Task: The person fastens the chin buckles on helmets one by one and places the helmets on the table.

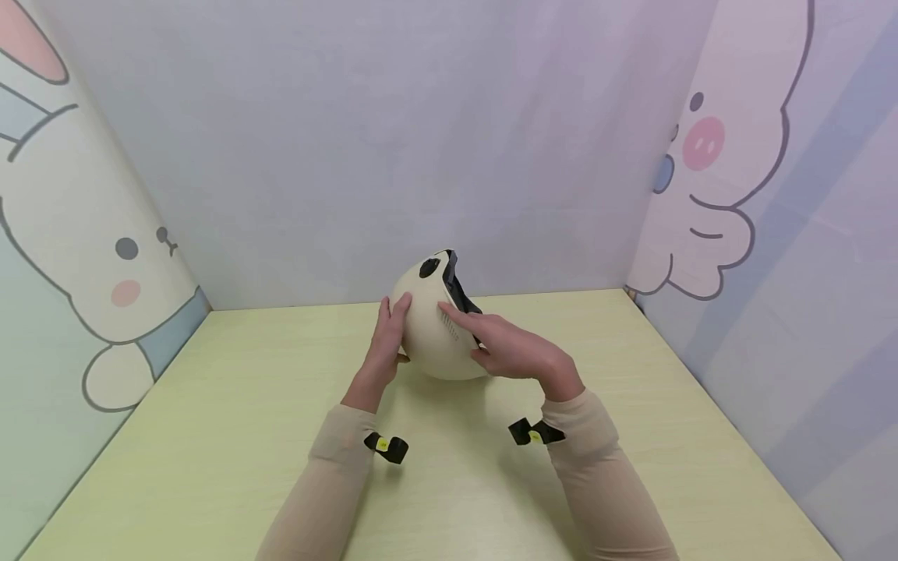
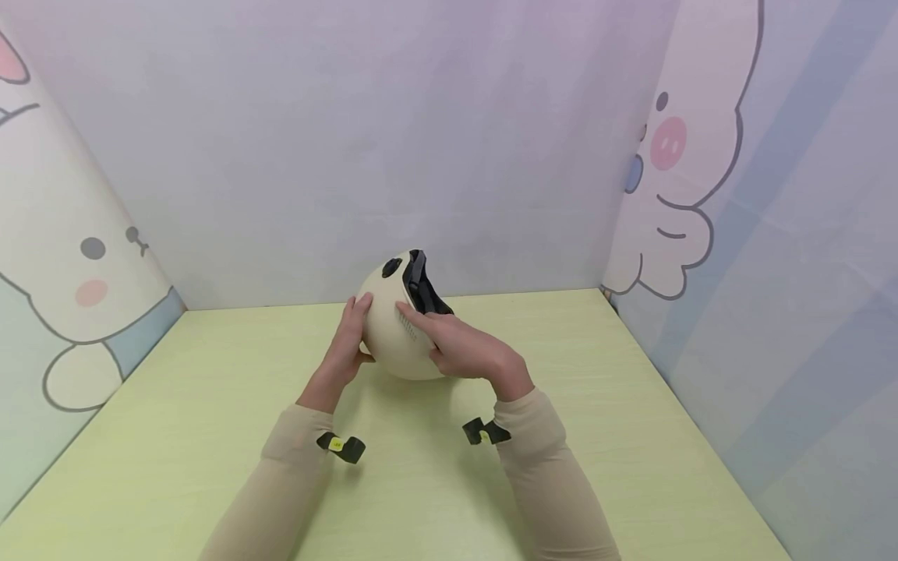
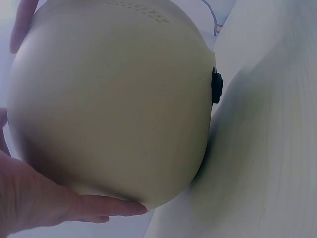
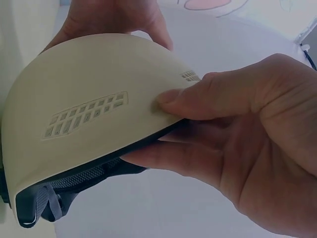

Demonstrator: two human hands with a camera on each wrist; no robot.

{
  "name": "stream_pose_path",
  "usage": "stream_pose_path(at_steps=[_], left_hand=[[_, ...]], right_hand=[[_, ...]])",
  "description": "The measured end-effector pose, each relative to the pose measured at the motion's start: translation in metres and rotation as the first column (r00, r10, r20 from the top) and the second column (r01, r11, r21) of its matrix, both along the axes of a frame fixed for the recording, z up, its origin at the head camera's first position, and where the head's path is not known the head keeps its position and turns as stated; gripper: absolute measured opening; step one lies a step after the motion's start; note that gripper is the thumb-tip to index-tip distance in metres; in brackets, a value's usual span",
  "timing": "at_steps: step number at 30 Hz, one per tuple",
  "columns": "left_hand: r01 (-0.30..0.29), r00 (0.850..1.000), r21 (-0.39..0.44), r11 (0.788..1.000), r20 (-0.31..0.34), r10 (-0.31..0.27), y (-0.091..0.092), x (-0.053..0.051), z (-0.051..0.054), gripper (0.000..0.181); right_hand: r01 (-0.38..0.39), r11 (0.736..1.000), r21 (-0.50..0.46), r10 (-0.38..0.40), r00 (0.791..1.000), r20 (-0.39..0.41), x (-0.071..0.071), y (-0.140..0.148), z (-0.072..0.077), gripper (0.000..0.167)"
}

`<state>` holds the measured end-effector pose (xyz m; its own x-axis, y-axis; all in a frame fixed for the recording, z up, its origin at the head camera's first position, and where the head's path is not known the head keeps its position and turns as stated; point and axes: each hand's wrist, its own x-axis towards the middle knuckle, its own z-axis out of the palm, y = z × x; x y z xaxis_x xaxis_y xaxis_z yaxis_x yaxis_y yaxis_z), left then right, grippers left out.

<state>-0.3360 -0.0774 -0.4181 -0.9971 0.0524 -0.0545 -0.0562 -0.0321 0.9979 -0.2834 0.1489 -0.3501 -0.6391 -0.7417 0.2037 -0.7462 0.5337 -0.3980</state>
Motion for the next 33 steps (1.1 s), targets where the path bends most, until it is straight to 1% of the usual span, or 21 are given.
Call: stream_pose_path(at_steps=[4, 7, 11, 17, 20, 23, 26, 29, 31, 33], left_hand=[[-0.008, 1.0, -0.007, 1.0, 0.008, 0.008, 0.0, -0.001, -0.001, 0.099], [-0.013, 1.0, -0.006, 1.0, -0.002, 0.013, -0.001, -0.001, 0.0, 0.096], [-0.011, 1.0, -0.002, 1.0, -0.016, 0.011, -0.001, -0.001, 0.0, 0.094], [0.008, 1.0, 0.007, 1.0, -0.005, -0.008, 0.0, 0.0, 0.0, 0.095], [0.013, 1.0, 0.009, 1.0, 0.0, -0.013, 0.0, 0.0, 0.0, 0.097], [0.022, 1.0, 0.012, 1.0, -0.008, -0.022, 0.0, 0.0, 0.0, 0.096], [0.042, 0.999, 0.016, 0.999, -0.02, -0.041, 0.001, 0.0, 0.0, 0.093], [0.069, 0.997, 0.02, 0.997, -0.029, -0.068, 0.002, 0.0, 0.002, 0.089], [0.077, 0.997, 0.014, 0.997, -0.027, -0.076, 0.002, 0.0, 0.003, 0.086], [0.082, 0.996, 0.009, 0.997, -0.029, -0.082, 0.001, -0.001, 0.003, 0.084]], right_hand=[[-0.003, 1.0, -0.024, 0.004, 1.0, 0.013, -0.001, 0.0, 0.0, 0.08], [-0.01, 0.999, -0.042, 0.011, 1.0, 0.018, -0.002, 0.0, -0.002, 0.082], [0.0, 0.998, -0.058, 0.003, 0.999, 0.049, -0.002, -0.001, -0.002, 0.085], [0.038, 0.998, -0.059, -0.032, 0.994, 0.101, -0.001, -0.003, -0.001, 0.098], [0.055, 0.997, -0.055, -0.049, 0.994, 0.101, -0.001, -0.004, -0.001, 0.103], [0.08, 0.995, -0.056, -0.075, 0.994, 0.082, 0.0, -0.005, 0.0, 0.099], [0.138, 0.989, -0.045, -0.136, 0.99, 0.042, 0.004, -0.005, 0.002, 0.091], [0.192, 0.98, -0.042, -0.192, 0.981, 0.012, 0.01, -0.003, 0.005, 0.084], [0.205, 0.978, -0.048, -0.205, 0.979, 0.011, 0.012, -0.002, 0.006, 0.081], [0.204, 0.978, -0.051, -0.203, 0.979, 0.028, 0.013, -0.002, 0.007, 0.083]])
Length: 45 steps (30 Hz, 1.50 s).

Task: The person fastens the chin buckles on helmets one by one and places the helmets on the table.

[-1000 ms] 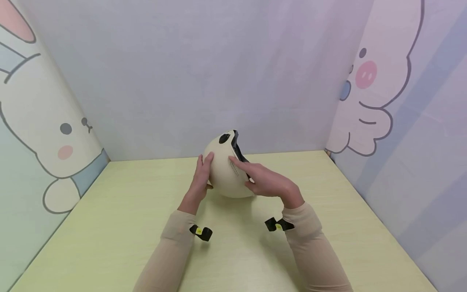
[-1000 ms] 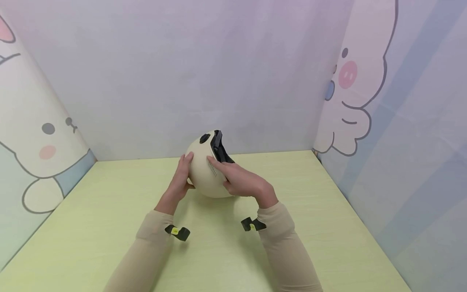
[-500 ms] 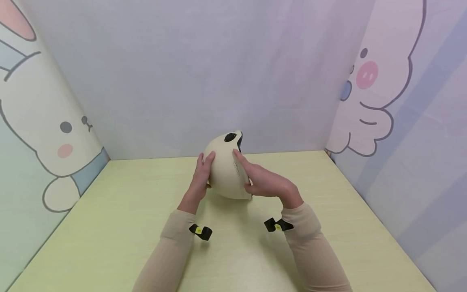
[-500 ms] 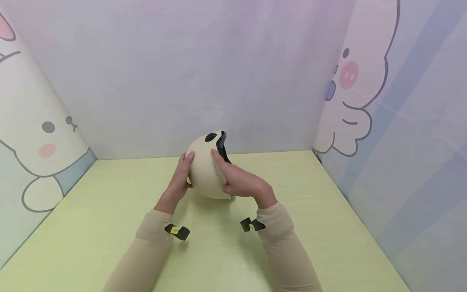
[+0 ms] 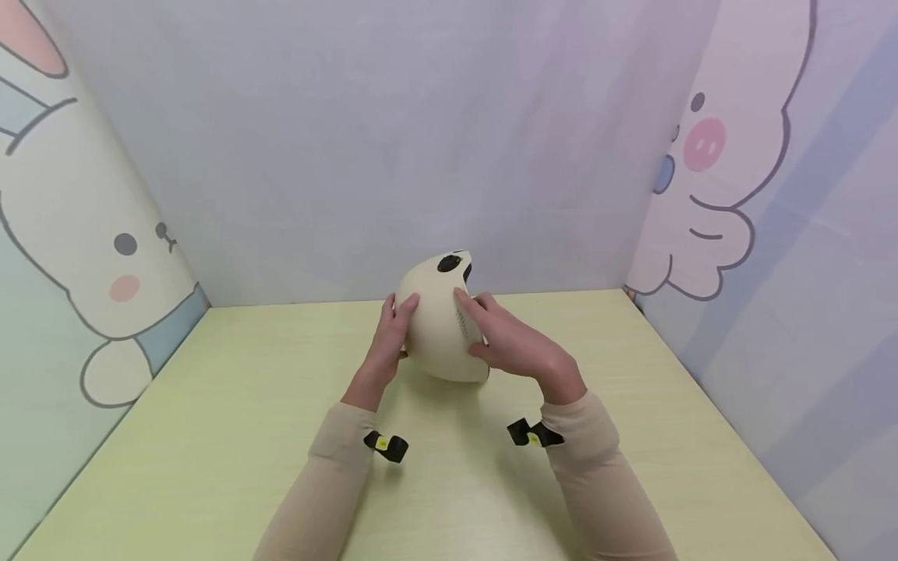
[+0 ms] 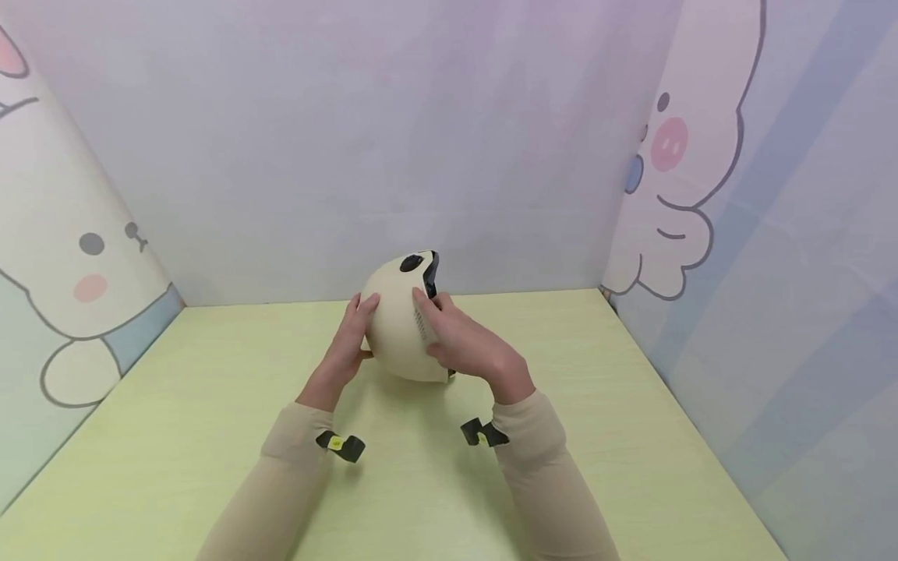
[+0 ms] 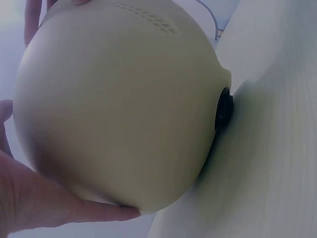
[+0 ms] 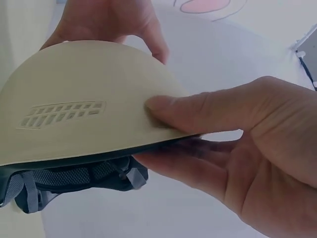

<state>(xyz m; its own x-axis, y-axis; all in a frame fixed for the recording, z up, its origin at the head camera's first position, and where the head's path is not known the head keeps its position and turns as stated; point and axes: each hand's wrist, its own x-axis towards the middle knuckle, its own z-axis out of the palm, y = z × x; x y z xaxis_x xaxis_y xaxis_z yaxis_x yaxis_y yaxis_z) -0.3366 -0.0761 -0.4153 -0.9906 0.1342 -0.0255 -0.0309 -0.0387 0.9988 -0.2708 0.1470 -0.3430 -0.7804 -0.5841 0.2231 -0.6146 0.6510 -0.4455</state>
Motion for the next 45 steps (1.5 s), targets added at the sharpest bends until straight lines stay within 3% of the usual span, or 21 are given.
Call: stream_pose_path(at_steps=[6, 15, 25, 28, 38, 45], left_hand=[[0.002, 1.0, -0.001, 1.0, -0.004, -0.002, -0.001, 0.002, -0.001, 0.087], [-0.045, 0.999, -0.001, 0.999, 0.015, 0.045, 0.002, 0.003, -0.007, 0.098], [-0.021, 0.996, 0.124, 0.992, 0.086, 0.011, 0.004, -0.002, -0.01, 0.081], [-0.032, 0.995, 0.123, 0.992, 0.102, 0.02, 0.004, 0.0, -0.007, 0.079], [-0.058, 0.989, 0.121, 0.991, 0.146, 0.04, 0.003, -0.003, -0.012, 0.08], [-0.065, 0.986, 0.14, 0.988, 0.159, 0.043, 0.002, -0.003, -0.011, 0.081]], right_hand=[[-0.021, 1.0, -0.014, 0.022, 0.998, 0.065, -0.003, 0.0, 0.001, 0.091], [-0.045, 0.999, -0.027, 0.046, 0.997, 0.058, -0.011, 0.0, -0.003, 0.092], [-0.057, 0.998, -0.04, 0.059, 0.997, 0.046, -0.012, -0.001, -0.005, 0.092], [-0.06, 0.997, -0.049, 0.063, 0.997, 0.047, -0.014, -0.002, -0.005, 0.092], [-0.116, 0.985, -0.127, 0.12, 0.992, 0.027, -0.019, 0.001, -0.007, 0.089], [-0.112, 0.974, -0.197, 0.129, 0.989, 0.076, -0.019, 0.002, -0.007, 0.089]])
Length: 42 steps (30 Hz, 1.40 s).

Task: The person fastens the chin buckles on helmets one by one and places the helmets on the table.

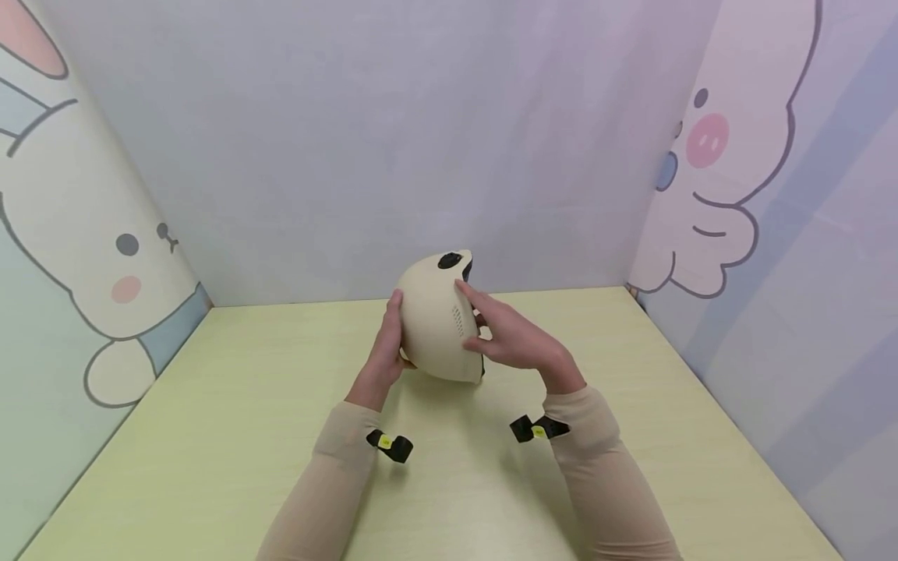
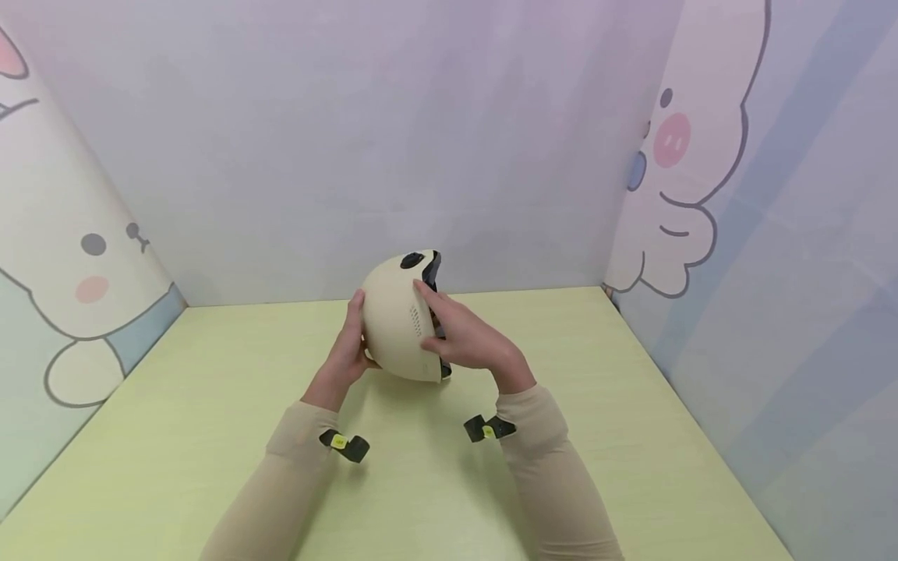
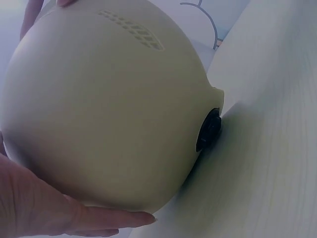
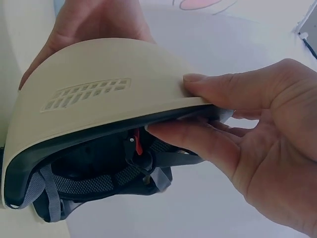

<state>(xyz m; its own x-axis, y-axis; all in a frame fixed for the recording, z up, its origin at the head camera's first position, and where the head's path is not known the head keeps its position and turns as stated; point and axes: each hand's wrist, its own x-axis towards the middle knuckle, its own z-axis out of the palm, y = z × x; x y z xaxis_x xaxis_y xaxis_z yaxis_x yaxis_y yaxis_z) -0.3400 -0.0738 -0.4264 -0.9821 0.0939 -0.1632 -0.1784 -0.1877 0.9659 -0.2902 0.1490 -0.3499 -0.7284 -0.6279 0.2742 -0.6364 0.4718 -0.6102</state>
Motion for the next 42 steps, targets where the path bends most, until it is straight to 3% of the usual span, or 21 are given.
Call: stream_pose_path(at_steps=[9, 25, 29, 42], left_hand=[[0.01, 1.0, 0.04, 0.999, 0.003, -0.01, 0.0005, 0.001, -0.0005, 0.081], [-0.017, 1.0, 0.008, 1.0, 0.006, 0.017, 0.0004, 0.0023, 0.0071, 0.079], [0.003, 1.0, 0.003, 1.0, 0.002, -0.003, -0.0003, 0.002, 0.0074, 0.08], [0.012, 1.0, 0.011, 1.0, 0.009, -0.013, -0.0006, 0.0037, 0.008, 0.081]], right_hand=[[-0.001, 1.0, -0.024, 0.002, 1.0, 0.021, -0.0028, 0.0027, -0.0026, 0.089], [-0.003, 1.0, -0.006, 0.003, 0.999, 0.039, -0.0027, 0.0058, -0.0005, 0.091], [0.001, 1.0, -0.014, -0.001, 0.998, 0.058, -0.0029, 0.0059, -0.0014, 0.091], [0.036, 0.999, 0.022, -0.036, 0.999, 0.01, -0.0022, 0.0056, 0.0003, 0.092]])
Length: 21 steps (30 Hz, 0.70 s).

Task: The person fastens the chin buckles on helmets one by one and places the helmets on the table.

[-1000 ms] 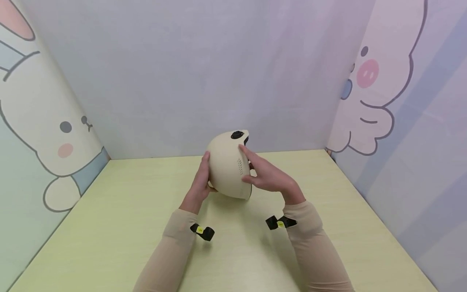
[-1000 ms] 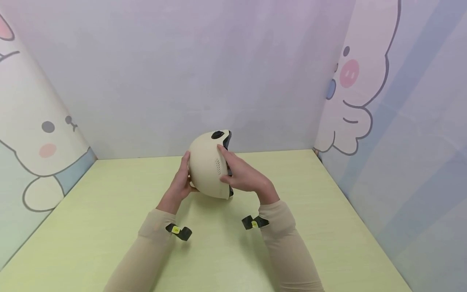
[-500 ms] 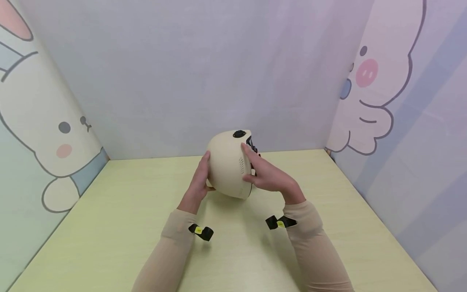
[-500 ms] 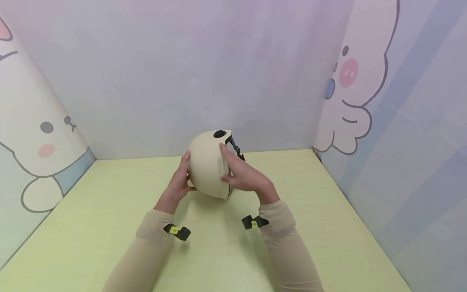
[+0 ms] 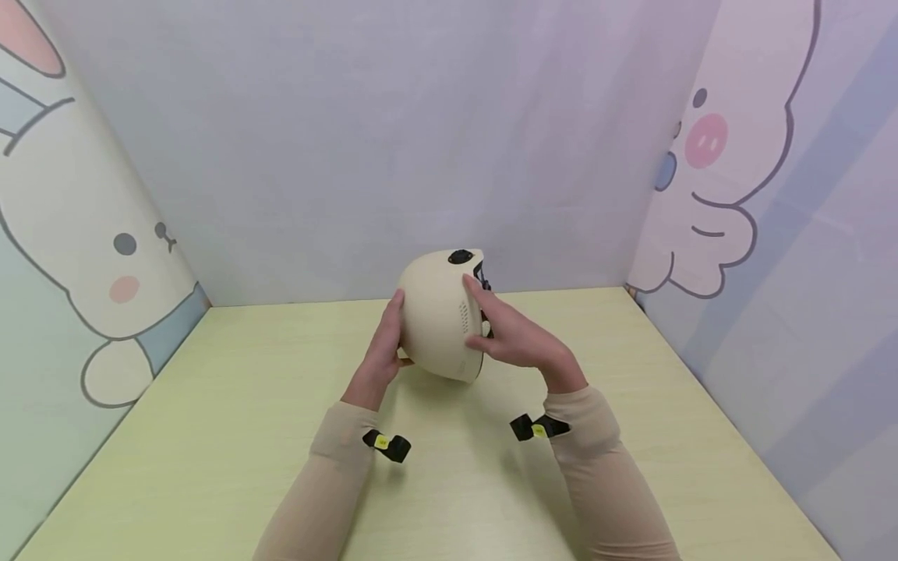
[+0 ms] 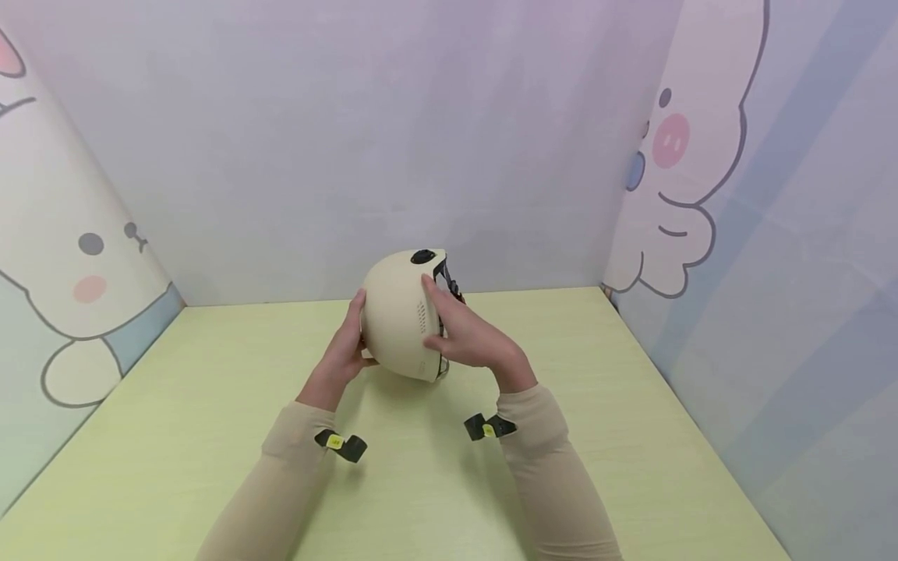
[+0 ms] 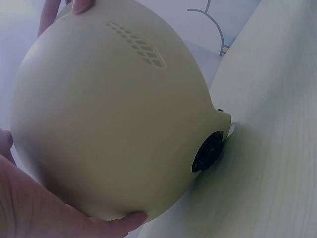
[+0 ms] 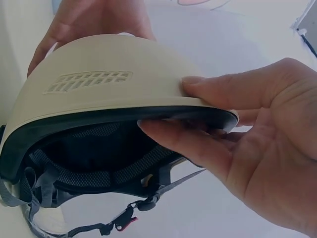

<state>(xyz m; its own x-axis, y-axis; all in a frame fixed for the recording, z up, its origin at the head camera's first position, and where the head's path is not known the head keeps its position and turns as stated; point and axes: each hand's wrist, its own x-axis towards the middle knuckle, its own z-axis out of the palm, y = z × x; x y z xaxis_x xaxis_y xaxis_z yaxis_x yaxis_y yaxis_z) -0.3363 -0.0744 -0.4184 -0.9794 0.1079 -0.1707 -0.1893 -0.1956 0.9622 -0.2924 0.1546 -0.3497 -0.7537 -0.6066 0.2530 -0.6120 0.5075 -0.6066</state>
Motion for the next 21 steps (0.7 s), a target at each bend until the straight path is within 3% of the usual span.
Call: stream_pose_path(at_steps=[3, 7, 14, 18, 21], left_hand=[[0.0, 1.0, 0.001, 1.0, 0.002, 0.0, -0.0002, -0.0008, -0.0001, 0.08], [0.011, 1.0, 0.0, 1.0, 0.005, -0.011, -0.0005, -0.0015, 0.0008, 0.079], [-0.002, 1.0, 0.015, 1.0, 0.009, 0.002, -0.0007, -0.0006, 0.0, 0.08], [-0.007, 1.0, 0.032, 0.999, 0.007, 0.007, -0.0011, -0.0008, -0.0006, 0.08], [-0.006, 1.0, 0.043, 0.999, 0.005, 0.006, -0.0008, -0.0004, -0.0004, 0.08]], right_hand=[[0.016, 1.0, -0.001, -0.016, 1.0, -0.02, -0.0008, 0.0008, 0.0004, 0.09], [0.076, 0.997, -0.007, -0.076, 0.99, -0.116, -0.0027, 0.0008, -0.0002, 0.079], [0.164, 0.981, -0.105, -0.188, 0.94, -0.286, -0.0052, -0.0055, -0.0062, 0.063], [0.206, 0.974, -0.1, -0.227, 0.922, -0.314, -0.0048, -0.0072, -0.0065, 0.065], [0.222, 0.972, -0.07, -0.233, 0.934, -0.272, -0.006, -0.0075, -0.0079, 0.081]])
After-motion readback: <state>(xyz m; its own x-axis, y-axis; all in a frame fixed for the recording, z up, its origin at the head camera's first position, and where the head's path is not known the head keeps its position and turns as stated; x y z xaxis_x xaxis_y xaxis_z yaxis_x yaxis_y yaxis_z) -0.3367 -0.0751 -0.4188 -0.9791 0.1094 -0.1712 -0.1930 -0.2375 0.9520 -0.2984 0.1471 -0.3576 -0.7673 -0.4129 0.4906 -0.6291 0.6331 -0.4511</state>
